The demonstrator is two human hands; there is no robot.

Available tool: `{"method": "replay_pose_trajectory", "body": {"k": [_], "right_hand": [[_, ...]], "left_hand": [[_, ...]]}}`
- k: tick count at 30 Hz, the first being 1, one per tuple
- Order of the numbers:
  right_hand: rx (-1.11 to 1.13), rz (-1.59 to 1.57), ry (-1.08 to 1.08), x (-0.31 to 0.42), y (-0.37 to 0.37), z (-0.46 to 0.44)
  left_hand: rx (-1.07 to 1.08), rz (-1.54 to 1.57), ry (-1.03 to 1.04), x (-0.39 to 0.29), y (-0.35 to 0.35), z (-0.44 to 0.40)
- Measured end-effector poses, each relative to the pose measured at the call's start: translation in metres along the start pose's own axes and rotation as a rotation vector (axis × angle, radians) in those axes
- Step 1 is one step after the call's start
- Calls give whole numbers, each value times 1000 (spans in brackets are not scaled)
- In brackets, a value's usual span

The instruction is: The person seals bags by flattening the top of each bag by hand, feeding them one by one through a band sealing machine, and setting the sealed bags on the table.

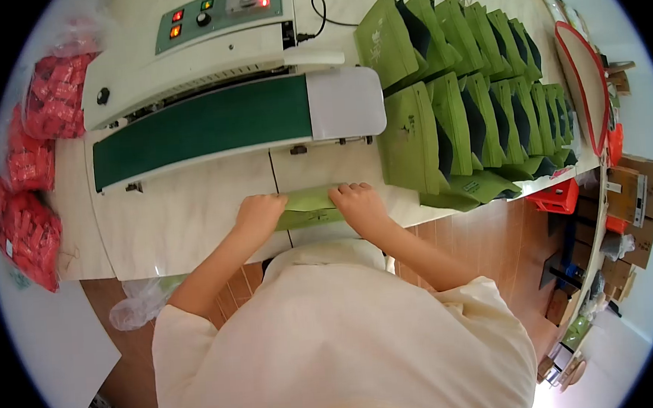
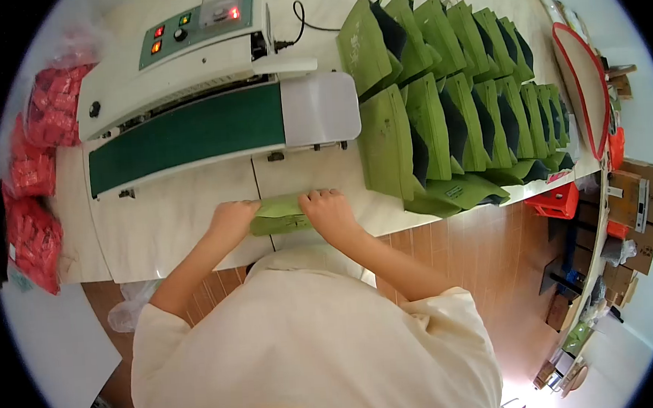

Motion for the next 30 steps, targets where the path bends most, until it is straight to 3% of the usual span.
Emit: {"method": "replay_pose_trajectory", "body": {"k": [2, 4, 8, 13, 15, 19, 23, 25, 27, 30], "right_hand": [[-71, 49, 16, -8, 0, -12], [170, -21, 88, -10, 20, -13], [349, 42, 78, -13, 32, -8], [-26, -25, 44, -60, -30, -44], [-140, -75, 154, -90, -60, -64], [-284, -273, 300, -144, -73, -77], [-388, -397, 559, -196, -64, -70], [-532, -788, 701, -228, -47, -59], [-513, -883, 800, -238, -39, -53], [-534, -1024, 933, -252, -26, -45]], "left_hand": [[33, -117, -68, 6, 16, -19], [54, -70, -29, -15, 18, -32], [99, -31, 35, -42, 19, -39], [-32, -89, -80, 10, -46, -64], [-179, -80, -63, 17, -90, -82], [-215, -53, -87, 41, -130, -110], [-316, 194, -180, 80, -117, -125], [-299, 321, -263, 88, -105, -130], [-519, 690, -350, 90, -100, -133], [-532, 849, -427, 98, -84, -146]]}}
Point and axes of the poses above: each hand's wrist, its own z-axis away from the middle knuckle, its own y-axis out of the palm, x = y × z, the point moved 9 cm from there along -z, towards the middle knuckle, and after that the axes turned 1 degree about y, right-handed, at the moved point
